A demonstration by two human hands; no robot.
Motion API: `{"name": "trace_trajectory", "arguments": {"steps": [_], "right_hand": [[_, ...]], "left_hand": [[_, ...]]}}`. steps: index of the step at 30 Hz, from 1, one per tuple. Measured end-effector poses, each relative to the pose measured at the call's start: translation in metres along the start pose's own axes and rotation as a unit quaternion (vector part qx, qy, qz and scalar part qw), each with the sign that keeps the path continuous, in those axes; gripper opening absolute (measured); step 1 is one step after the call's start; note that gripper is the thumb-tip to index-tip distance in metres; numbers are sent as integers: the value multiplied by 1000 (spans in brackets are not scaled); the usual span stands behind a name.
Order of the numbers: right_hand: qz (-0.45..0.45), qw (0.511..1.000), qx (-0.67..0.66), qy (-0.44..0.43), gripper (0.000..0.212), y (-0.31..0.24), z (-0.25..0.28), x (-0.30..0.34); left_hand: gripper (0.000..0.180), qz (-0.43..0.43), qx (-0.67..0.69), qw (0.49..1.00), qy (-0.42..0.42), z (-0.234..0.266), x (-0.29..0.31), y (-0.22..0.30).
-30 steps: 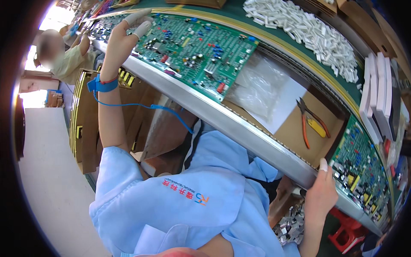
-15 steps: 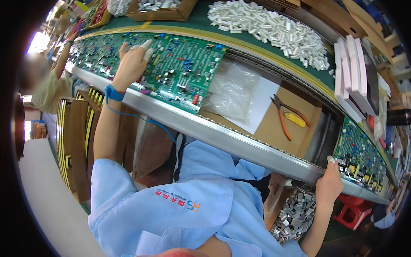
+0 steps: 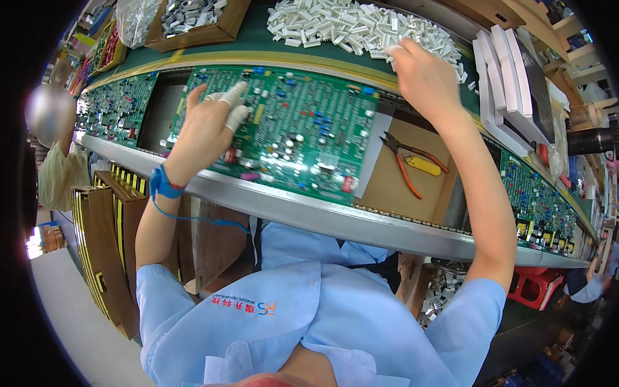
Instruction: Assembling electronic components including transformers and connectors onto printed circuit boards on a production line.
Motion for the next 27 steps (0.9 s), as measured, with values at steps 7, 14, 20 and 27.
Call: {"name": "trace_trajectory", "arguments": {"steps": [7,14,20,27], "right_hand": [[100,992,79,20,9,7,-39,-28],[147,987,60,24,12,9,-37,-29],[122,989,-18,77,11,14,-39,-24],[82,995,-45,29,8,9,-38,-22]], "left_hand": [[38,-73,41,992,-91,3,-28,55],[15,-186,-110,970,107,-27,-144,57],[11,-210,-99,966,116,-59,-194,57],[13,-246,-125,953,123,-66,-191,57]]}}
Point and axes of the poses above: each hand's wrist, its own x-axis away from the middle knuckle, its own z-axis out of the back of the hand, y = z × x, the point moved 1 cm from there along -x, towards the middle knuckle, and after that the axes turned 5 degrees about -x, right-handed, at the moved point
